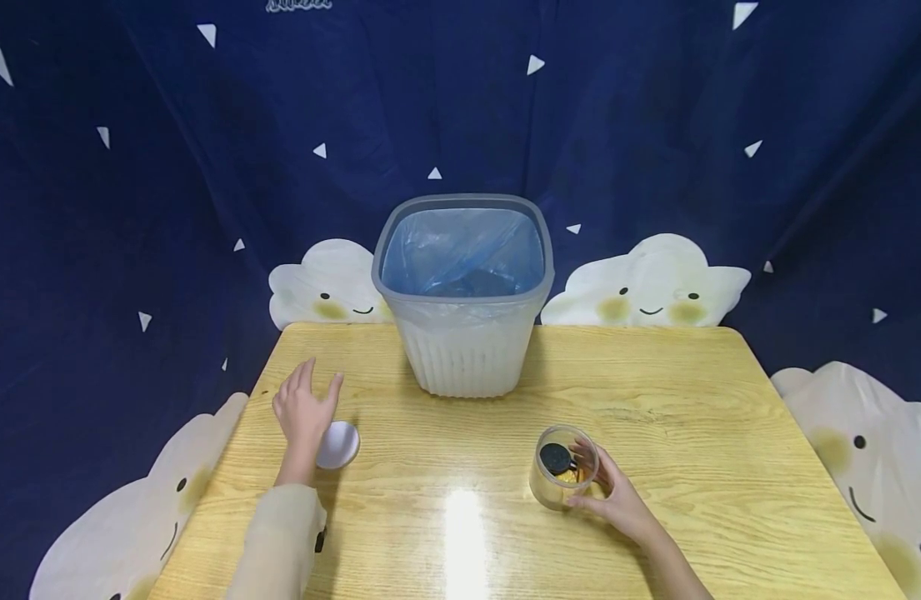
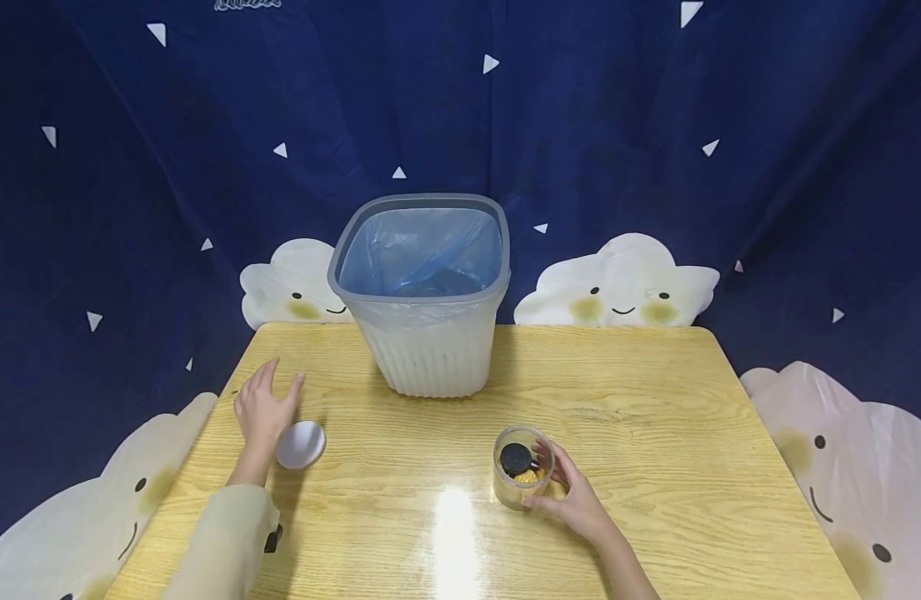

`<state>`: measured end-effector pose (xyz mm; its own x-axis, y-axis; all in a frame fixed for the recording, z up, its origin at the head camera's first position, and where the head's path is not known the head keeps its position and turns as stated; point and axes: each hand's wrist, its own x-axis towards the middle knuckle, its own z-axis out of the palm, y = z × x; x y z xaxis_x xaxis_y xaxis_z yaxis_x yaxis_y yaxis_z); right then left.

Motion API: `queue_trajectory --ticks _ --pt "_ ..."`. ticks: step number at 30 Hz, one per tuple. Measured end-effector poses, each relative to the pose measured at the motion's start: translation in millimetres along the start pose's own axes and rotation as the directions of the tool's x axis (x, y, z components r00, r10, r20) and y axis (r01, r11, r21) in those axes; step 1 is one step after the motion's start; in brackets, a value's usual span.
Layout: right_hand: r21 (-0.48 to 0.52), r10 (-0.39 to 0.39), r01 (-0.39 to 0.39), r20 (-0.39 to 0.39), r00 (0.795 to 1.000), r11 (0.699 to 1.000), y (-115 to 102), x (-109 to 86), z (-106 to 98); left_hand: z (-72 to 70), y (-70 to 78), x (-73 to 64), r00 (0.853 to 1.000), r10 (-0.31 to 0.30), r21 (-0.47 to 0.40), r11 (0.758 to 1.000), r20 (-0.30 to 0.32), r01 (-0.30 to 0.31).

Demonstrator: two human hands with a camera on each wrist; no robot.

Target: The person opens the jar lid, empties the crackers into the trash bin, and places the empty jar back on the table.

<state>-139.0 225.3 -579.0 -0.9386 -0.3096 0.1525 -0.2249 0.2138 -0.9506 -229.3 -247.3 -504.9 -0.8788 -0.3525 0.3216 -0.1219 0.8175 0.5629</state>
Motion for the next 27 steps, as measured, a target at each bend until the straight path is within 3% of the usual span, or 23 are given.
queue_trajectory --ticks 11,18,27 --pt "-0.021 0.003 -0.003 -0.005 1.0 1.0 -7.0 -0.3 -0.5 -24.7 37.3 35.8 0.99 0.002 0.021 1.0 0.142 -0.005" --pt "-0.03 0.02 -0.02 0.001 1.0 0.999 -29.0 -1.0 1.7 -37.3 59.1 52.0 0.991 0.055 0.02 0.998 0.123 -0.058" --pt "-0.027 0.021 -0.021 -0.003 1.0 0.999 -28.6 1.2 2.1 -51.2 85.2 70.2 0.992 0.084 -0.003 0.996 0.095 -0.084"
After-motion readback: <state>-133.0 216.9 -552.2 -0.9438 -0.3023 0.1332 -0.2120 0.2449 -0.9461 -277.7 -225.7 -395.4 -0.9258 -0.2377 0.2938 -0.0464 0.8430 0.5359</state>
